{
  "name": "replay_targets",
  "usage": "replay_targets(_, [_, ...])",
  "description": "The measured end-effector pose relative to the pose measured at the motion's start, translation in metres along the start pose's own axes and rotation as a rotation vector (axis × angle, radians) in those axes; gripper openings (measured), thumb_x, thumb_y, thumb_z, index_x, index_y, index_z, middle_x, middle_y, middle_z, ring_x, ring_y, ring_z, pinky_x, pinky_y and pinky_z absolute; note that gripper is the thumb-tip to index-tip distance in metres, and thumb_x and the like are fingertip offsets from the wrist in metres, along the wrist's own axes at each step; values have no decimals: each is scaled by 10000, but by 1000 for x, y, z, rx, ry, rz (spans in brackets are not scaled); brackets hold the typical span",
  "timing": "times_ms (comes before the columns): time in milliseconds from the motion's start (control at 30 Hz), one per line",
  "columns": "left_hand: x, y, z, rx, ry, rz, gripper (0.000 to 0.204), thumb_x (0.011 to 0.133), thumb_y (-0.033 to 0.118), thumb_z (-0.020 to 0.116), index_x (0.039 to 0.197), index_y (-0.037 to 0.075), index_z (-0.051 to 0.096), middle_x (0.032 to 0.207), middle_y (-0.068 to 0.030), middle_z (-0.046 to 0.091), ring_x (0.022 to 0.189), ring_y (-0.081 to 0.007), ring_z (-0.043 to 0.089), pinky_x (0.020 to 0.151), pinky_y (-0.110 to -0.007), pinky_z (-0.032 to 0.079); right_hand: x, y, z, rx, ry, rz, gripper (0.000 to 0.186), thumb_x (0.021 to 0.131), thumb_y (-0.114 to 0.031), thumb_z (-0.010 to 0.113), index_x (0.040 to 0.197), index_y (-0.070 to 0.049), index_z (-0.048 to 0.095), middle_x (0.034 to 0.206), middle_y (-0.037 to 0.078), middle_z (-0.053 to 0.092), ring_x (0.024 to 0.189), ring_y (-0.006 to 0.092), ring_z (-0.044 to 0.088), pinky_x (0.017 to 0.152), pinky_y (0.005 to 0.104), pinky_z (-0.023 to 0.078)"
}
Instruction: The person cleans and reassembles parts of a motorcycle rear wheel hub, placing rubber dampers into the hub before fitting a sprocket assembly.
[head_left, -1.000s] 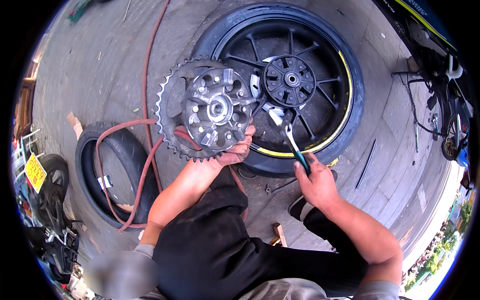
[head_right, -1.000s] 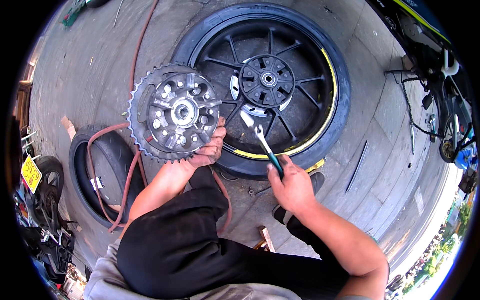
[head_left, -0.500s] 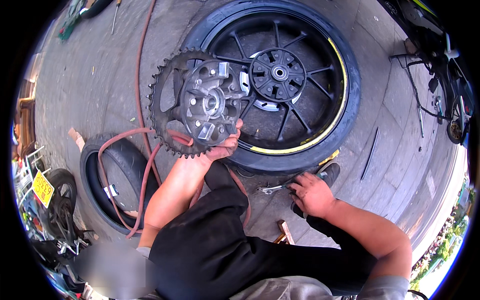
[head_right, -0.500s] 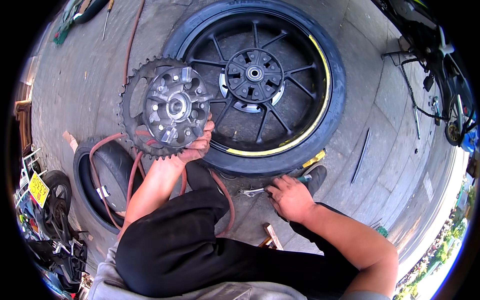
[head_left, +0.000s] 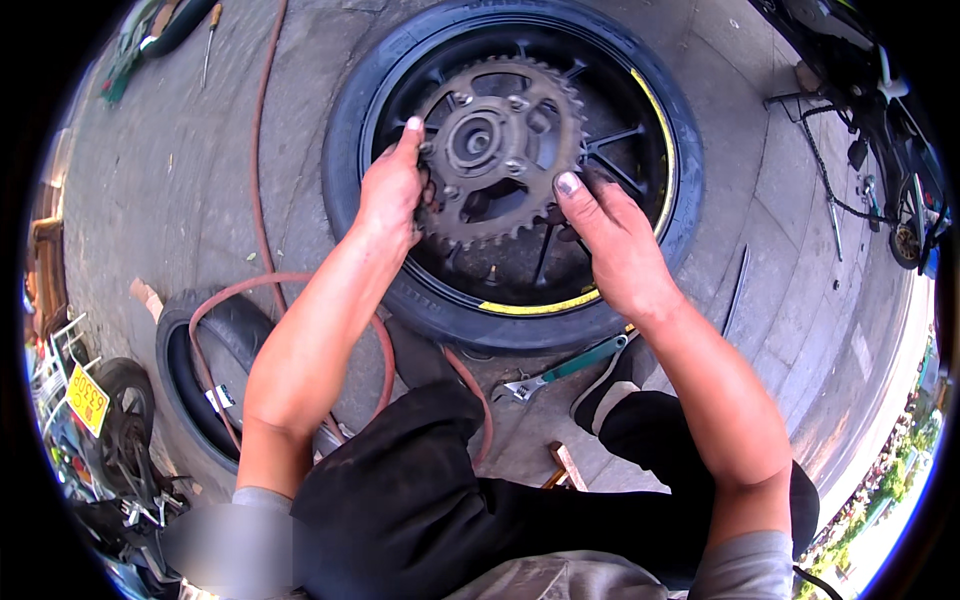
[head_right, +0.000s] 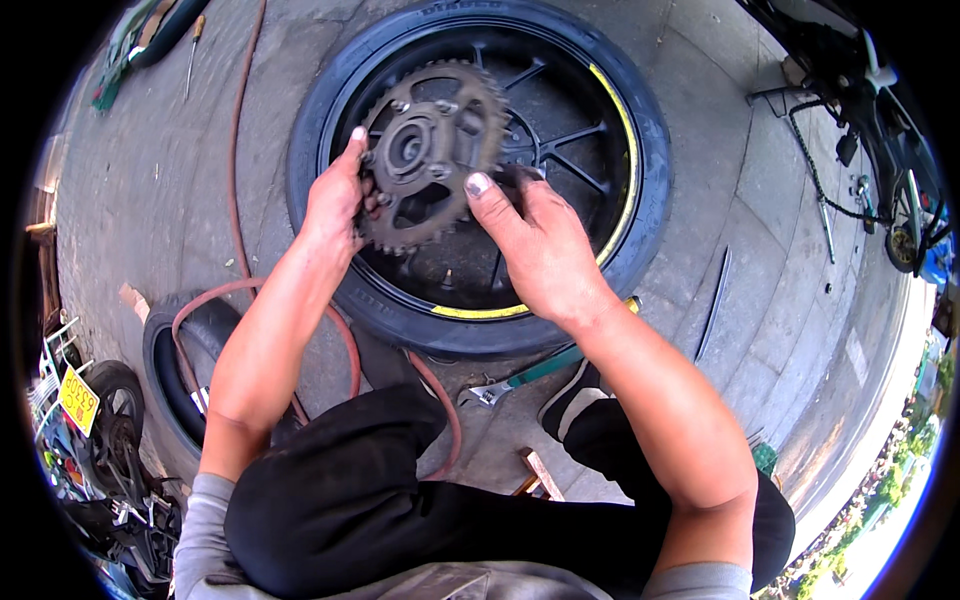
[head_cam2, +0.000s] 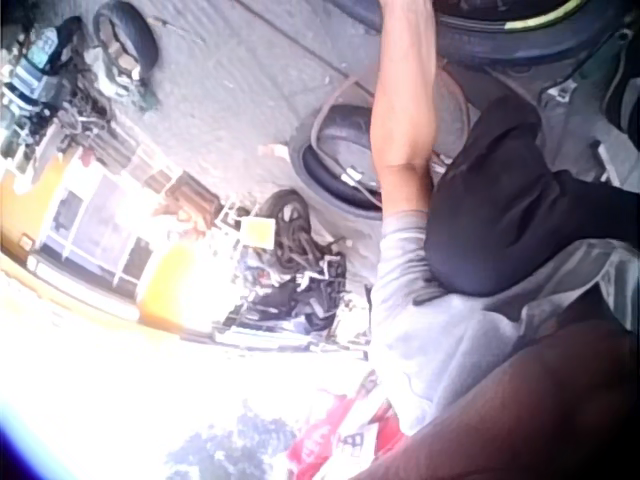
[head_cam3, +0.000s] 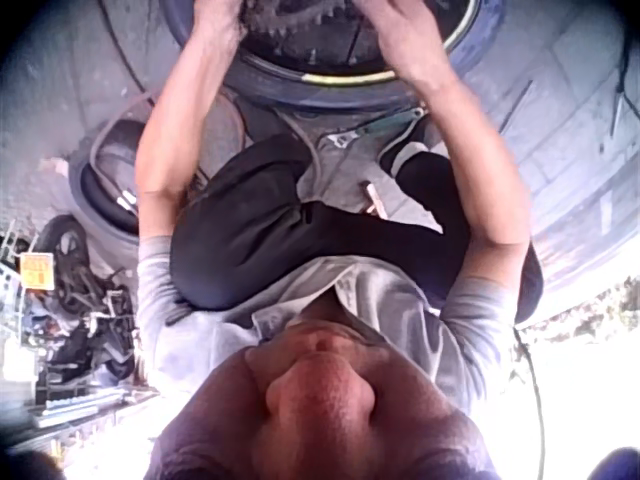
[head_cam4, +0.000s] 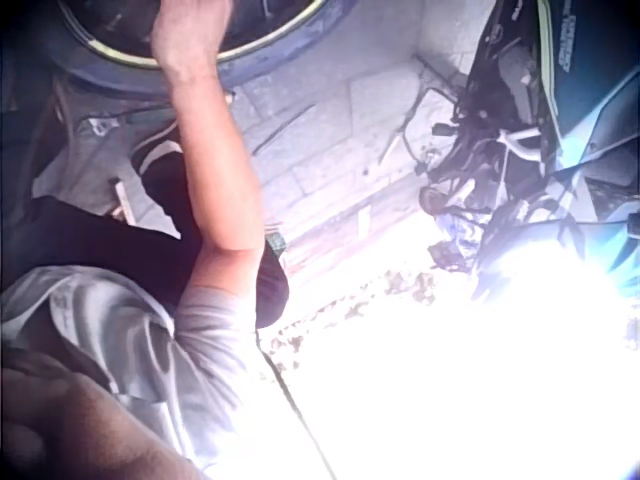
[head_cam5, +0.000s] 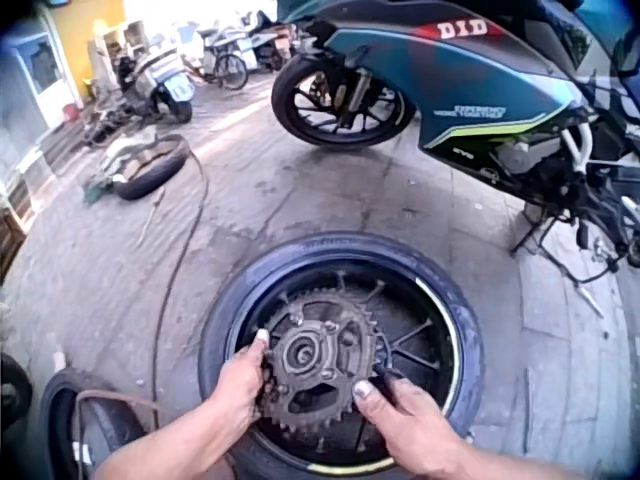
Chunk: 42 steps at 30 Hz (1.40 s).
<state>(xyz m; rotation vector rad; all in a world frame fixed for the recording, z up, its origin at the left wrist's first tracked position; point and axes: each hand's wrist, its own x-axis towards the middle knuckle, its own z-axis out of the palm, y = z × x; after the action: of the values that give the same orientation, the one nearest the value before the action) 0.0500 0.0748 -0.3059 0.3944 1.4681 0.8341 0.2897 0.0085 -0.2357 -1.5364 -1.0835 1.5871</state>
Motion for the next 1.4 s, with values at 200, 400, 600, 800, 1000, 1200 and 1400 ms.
replay_targets(200, [8, -12, 29, 126, 32, 243, 411, 1143, 405, 556, 1055, 19, 668, 739, -5, 593, 617, -117, 539, 586, -308, 447, 38, 45, -29, -167, 139, 129, 564, 1105, -424, 622, 1296, 107, 648, 1139, 184, 745, 1054, 229, 676, 984, 369, 517])
replay_targets(400, [3, -35, 28, 143, -90, 238, 351, 1162, 377, 502, 1210, 57, 640, 848, -32, 685, 678, -118, 664, 538, -298, 513, 66, 33, -60, -36, 120, 293, 439, 1123, -364, 589, 1306, 28, 664, 1055, 77, 725, 849, 145, 652, 756, 322, 569])
replay_targets(600, [-21, -31, 27, 74, -175, 112, 375, 1165, 358, 465, 1352, 57, 586, 1062, -63, 722, 811, -136, 715, 602, -307, 611, 90, 26, -88, -256, 49, 322, 390, 1157, -363, 511, 1201, -17, 686, 901, 46, 719, 695, 141, 656, 641, 289, 559])
replay_targets(800, [-1, -26, 6, 105, -298, 102, 379, 1145, 333, 544, 1340, 14, 603, 1061, -69, 713, 810, -146, 702, 596, -311, 591, 71, 35, -71, -273, 83, 360, 446, 1170, -420, 464, 1264, -36, 672, 907, 14, 710, 653, 117, 615, 594, 275, 525])
replay_targets(1000, [7, -26, 4, 125, -354, 109, 381, 1141, 345, 555, 1354, 34, 608, 1091, -65, 718, 866, -146, 704, 637, -315, 585, 67, 44, -72, -115, 126, 367, 394, 1149, -447, 521, 1215, -89, 673, 878, -5, 695, 703, 113, 618, 632, 275, 523])
replay_targets(1200, [5, -19, 2, 74, -352, 91, 381, 1130, 341, 589, 1379, 53, 596, 1144, -63, 711, 998, -154, 699, 809, -346, 587, 59, 53, -75, -11, 150, 206, 338, 1154, -363, 546, 1273, -79, 686, 1030, -23, 737, 797, 76, 616, 713, 252, 523])
replay_targets(1400, [-21, -7, -24, -258, -470, 131, 405, 1140, 413, 544, 1340, 70, 623, 1070, -67, 723, 961, -175, 701, 847, -376, 598, 25, -17, -47, -188, 155, -81, 302, 1136, -342, 603, 1163, -58, 703, 946, -37, 667, 805, 53, 553, 718, 240, 478])
